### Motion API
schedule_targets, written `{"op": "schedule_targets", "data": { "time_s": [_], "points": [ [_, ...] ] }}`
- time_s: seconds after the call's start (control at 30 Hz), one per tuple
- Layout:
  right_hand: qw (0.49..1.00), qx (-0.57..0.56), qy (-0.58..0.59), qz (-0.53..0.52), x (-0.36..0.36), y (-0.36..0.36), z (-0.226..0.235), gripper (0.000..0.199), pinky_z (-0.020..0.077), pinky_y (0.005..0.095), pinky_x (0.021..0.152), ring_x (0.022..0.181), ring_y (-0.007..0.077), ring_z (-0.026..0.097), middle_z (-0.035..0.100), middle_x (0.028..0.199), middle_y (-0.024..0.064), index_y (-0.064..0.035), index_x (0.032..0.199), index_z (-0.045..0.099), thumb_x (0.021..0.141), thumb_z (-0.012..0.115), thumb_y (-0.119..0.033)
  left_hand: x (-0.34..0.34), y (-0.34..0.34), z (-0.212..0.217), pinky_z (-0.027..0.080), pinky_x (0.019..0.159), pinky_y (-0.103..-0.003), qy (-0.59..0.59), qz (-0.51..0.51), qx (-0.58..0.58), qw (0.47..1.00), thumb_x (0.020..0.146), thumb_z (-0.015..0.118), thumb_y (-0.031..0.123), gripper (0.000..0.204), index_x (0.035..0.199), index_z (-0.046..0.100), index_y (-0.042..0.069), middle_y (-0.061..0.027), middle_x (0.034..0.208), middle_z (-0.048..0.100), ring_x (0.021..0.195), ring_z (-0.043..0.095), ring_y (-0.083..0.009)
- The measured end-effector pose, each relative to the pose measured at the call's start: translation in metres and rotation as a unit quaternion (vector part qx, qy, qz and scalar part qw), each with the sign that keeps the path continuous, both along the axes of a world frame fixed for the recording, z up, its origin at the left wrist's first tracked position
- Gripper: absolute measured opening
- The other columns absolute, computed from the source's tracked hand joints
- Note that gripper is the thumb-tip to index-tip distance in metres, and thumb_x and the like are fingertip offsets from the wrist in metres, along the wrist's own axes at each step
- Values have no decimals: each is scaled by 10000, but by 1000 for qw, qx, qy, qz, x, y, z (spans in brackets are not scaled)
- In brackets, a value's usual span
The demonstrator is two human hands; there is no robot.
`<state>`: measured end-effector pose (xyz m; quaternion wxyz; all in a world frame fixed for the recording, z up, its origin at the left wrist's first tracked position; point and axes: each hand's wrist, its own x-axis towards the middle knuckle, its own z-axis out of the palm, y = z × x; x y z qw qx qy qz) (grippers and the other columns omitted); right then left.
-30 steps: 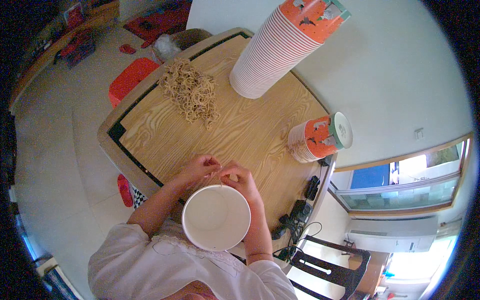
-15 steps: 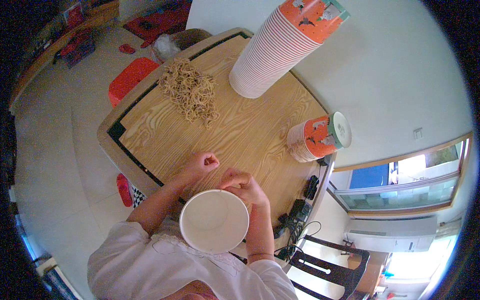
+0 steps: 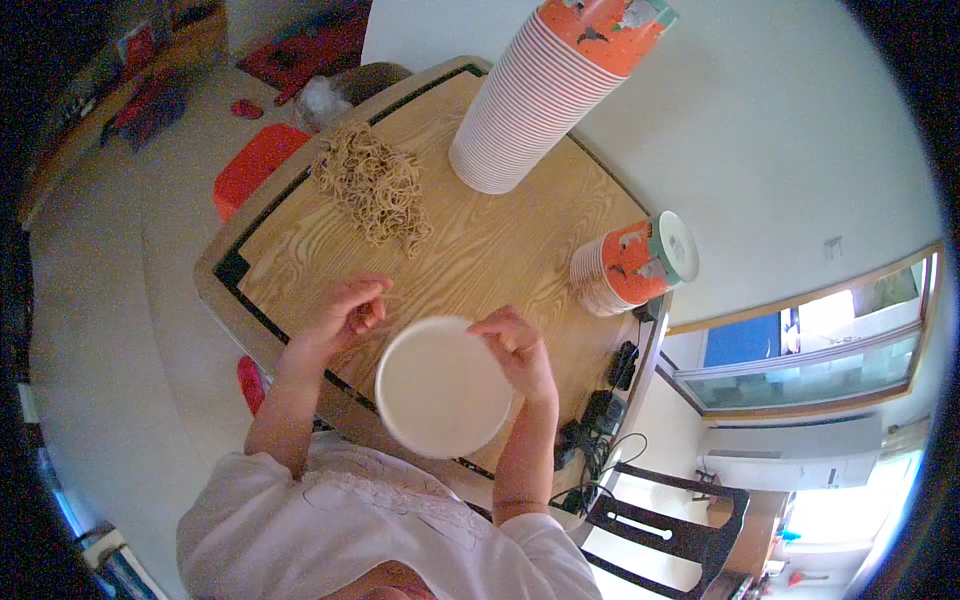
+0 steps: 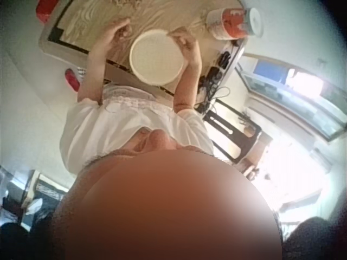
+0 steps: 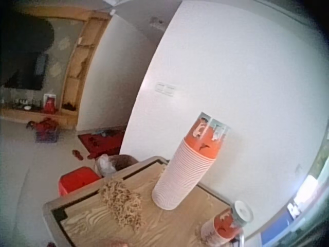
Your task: Placing rubber bands around the rims of paper cups.
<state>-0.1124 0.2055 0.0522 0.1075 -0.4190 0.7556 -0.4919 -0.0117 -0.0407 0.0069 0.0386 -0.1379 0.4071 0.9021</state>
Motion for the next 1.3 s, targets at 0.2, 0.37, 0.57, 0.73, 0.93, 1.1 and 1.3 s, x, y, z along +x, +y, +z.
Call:
{"op": "schedule_targets", "data": {
  "time_s": [0.2, 0.37, 0.57, 0.73, 0.93, 1.1, 1.3],
  "points": [
    [966, 97, 9, -240, -4, 21, 1, 122, 430, 214, 633, 732, 95, 542, 565, 842, 58, -20, 904, 632, 822, 543, 0, 17, -19, 14, 398, 495, -215, 134, 68, 99, 984, 863, 532, 145, 200, 966, 601, -12, -70, 784, 608, 574, 511, -109],
    [956, 209, 34, -205, 41, 30, 23, 119, 452, 232, 600, 666, 102, 569, 608, 755, 70, -16, 917, 635, 830, 575, -70, 27, -16, 28, 499, 639, -265, 202, 72, 96, 972, 842, 475, 22, 255, 1071, 573, -34, -152, 942, 623, 729, 603, -177],
    [958, 280, -47, -27, 87, 18, 66, 111, 471, 256, 602, 666, 118, 599, 624, 715, 77, -12, 899, 634, 816, 601, -78, 37, -1, 39, 534, 740, -288, 207, 78, 7, 975, 794, 510, -84, 263, 1039, 595, -41, -186, 965, 627, 858, 635, -228],
    [986, 96, -48, -127, 90, -1, 54, 203, 474, 271, 726, 774, 140, 595, 612, 799, 62, 13, 933, 575, 751, 660, -14, 34, 33, 52, 517, 647, -244, 164, 56, -134, 976, 778, 618, -28, 55, 830, 633, -40, -112, 803, 641, 723, 624, -158],
    [990, -47, -91, -102, 93, -36, 40, 374, 475, 277, 769, 787, 150, 596, 607, 843, 61, 1, 1072, 503, 736, 666, 25, 33, 53, 60, 475, 601, -214, 172, 90, -333, 923, 750, 679, 34, 72, 778, 616, 12, -40, 756, 630, 695, 586, -79],
    [968, -23, -193, -159, 79, -21, 24, 154, 478, 246, 699, 796, 125, 594, 622, 827, 44, -4, 891, 624, 744, 668, -9, 34, 51, 59, 455, 585, -214, 170, 92, -318, 928, 740, 687, 38, 87, 753, 601, 30, -27, 743, 616, 684, 568, -69],
    [964, 41, 209, -160, 48, -11, 30, 98, 484, 268, 669, 726, 194, 608, 623, 816, 74, -40, 821, 657, 725, 675, -55, 27, 53, 51, 475, 643, -320, 238, 170, -594, 750, 698, 680, 52, 95, 745, 601, 30, -62, 737, 580, 734, 579, -217]
  ]
}}
